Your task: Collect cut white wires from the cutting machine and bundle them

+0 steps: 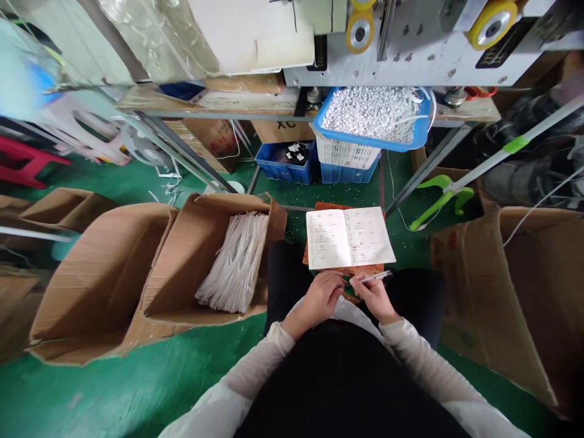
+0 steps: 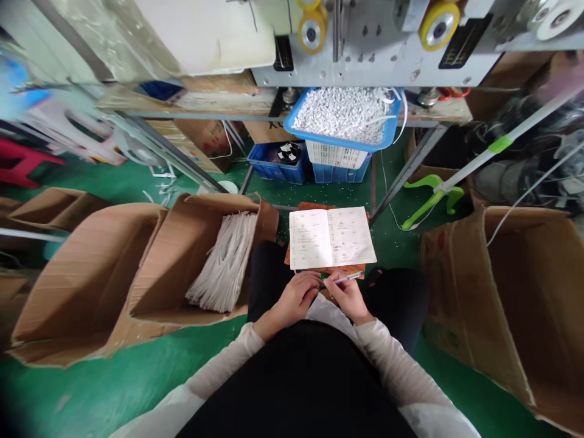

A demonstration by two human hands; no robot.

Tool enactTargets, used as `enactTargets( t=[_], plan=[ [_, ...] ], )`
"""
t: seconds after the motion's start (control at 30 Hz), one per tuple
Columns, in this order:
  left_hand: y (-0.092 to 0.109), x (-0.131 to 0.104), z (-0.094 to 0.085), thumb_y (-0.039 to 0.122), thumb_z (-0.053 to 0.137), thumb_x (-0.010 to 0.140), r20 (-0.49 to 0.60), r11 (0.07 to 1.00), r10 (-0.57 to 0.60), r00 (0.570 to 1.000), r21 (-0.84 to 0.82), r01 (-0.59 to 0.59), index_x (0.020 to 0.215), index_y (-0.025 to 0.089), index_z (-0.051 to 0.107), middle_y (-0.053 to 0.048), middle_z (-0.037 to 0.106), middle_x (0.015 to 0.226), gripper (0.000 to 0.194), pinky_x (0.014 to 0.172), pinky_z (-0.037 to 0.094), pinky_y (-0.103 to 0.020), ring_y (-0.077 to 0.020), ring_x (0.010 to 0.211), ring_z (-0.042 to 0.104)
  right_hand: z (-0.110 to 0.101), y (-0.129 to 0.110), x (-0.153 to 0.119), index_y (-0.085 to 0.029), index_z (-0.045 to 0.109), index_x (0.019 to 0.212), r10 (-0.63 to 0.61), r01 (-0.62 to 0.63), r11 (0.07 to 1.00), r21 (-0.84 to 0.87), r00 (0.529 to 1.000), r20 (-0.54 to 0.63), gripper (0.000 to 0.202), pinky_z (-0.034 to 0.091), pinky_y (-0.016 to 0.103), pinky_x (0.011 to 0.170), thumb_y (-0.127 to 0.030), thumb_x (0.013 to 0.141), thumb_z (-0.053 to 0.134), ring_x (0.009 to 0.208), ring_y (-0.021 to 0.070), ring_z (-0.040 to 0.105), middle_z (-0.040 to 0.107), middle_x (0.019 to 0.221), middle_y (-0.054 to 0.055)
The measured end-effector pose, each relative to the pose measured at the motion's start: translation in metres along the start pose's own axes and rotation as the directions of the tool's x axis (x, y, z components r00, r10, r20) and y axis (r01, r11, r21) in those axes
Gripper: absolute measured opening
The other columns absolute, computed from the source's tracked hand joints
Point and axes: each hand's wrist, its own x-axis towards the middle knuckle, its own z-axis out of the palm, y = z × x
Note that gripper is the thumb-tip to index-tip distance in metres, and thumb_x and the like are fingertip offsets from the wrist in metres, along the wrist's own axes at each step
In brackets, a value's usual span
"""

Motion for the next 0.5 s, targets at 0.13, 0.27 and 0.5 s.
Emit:
enactTargets(
  t=[0.13, 0.27, 0.5],
  plan=[
    [0.006, -0.002, 0.007, 0.018, 0.050, 0.095, 0.007, 1.000, -0.007, 1.000, -0.016, 0.007, 0.098, 0.017, 0.065, -0.013, 0.072, 0.105, 0.016, 0.096, 0.053, -0.044, -0.0256, 0.105, 0.066, 0.002, 0.006, -0.006, -0.021, 0.055, 0.071, 0.068, -0.070, 0.993, 0.093, 0.997, 0.026, 0.037, 0.032, 0.024, 0.047, -0.051, 0.088, 0.068, 0.047, 0.0095, 0.039, 0.048, 0.055, -0.005],
    [0.011, -0.005, 0.004, 0.025, 0.050, 0.097, 0.017, 0.988, -0.082, 0.996, -0.128, 0.084, 0.103, 0.017, 0.067, -0.012, 0.072, 0.106, 0.020, 0.094, 0.053, -0.040, -0.0239, 0.103, 0.066, -0.005, 0.003, -0.004, -0.021, 0.055, 0.071, 0.111, -0.113, 0.972, 0.204, 0.994, 0.017, 0.036, 0.033, 0.023, 0.045, -0.051, 0.087, 0.069, 0.045, 0.0089, 0.041, 0.049, 0.053, -0.005],
    [-0.063, 0.011, -0.050, 0.046, 0.062, 0.089, -0.301, 0.756, -0.622, 0.723, -0.471, 0.455, 0.107, 0.019, 0.067, -0.011, 0.069, 0.111, 0.033, 0.095, 0.050, -0.037, -0.0236, 0.103, 0.064, -0.092, -0.016, 0.029, -0.023, 0.063, 0.113, -0.015, 0.087, 0.988, 0.128, 0.878, -0.478, 0.040, 0.040, 0.021, 0.046, -0.057, 0.092, 0.058, 0.049, 0.0099, 0.052, 0.067, 0.069, 0.000]
  ],
)
